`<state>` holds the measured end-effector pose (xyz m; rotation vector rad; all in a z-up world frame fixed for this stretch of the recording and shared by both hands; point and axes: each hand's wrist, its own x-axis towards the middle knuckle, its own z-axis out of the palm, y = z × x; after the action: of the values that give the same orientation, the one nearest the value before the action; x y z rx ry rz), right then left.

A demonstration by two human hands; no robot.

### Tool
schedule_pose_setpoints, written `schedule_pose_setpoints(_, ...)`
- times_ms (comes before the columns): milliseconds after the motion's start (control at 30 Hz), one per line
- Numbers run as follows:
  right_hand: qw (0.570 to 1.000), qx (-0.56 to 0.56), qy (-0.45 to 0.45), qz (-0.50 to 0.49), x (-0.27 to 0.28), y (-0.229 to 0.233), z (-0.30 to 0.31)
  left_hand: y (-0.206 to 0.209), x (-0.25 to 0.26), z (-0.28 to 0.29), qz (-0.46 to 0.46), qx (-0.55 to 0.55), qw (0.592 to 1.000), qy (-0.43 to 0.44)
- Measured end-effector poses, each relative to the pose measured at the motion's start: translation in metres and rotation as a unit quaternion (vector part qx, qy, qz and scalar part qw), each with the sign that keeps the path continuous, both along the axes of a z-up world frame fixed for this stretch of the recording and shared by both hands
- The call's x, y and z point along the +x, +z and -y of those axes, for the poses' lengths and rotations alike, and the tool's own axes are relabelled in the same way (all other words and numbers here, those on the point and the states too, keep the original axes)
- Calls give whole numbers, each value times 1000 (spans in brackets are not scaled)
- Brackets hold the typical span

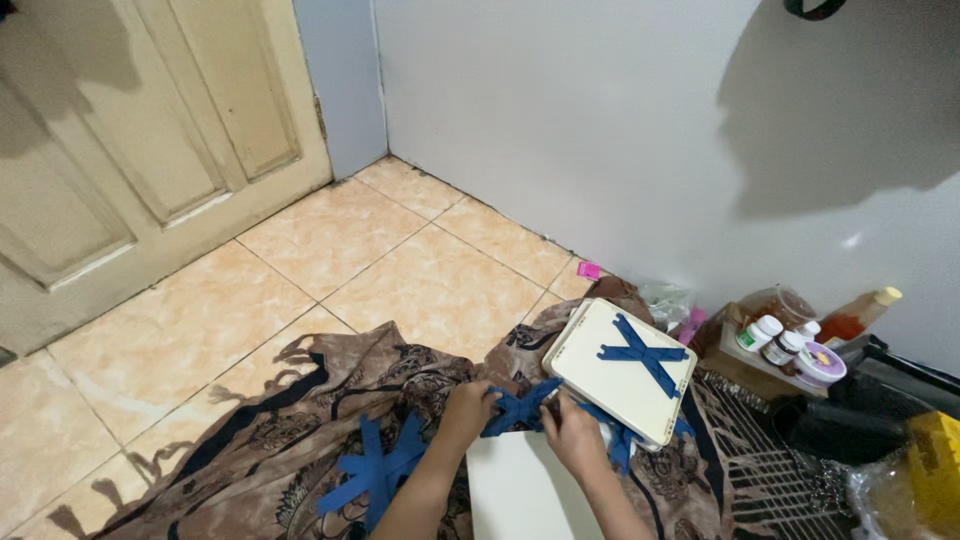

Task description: The person sits on the floor and assembles white plastic trays with blue tape and a utility knife. They apply tape in an X pattern, cut the tape, and stack the trays.

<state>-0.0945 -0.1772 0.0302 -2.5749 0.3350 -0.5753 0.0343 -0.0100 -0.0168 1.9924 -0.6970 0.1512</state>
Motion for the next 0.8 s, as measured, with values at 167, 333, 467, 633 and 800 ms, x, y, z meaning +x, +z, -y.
schedule_pose_setpoints(167,999,14,-51,8,1,14,-3,-3,0,3,-21,41,998,41)
schedule_pose_setpoints(333,999,-27,-13,29,0,29,2,-2,4,4,-15,20,999,27)
schedule_pose_setpoints(467,997,4,-62,-40,0,11,-4,-3,2,4,-5,21,999,26)
schedule_pose_setpoints(633,999,-11,-9,-49,4,-8,2,-1,-1,3,-4,25,999,27)
schedule_pose_setpoints(800,995,13,-55,-82,4,-12,4,2,1,3,-16,42,999,30)
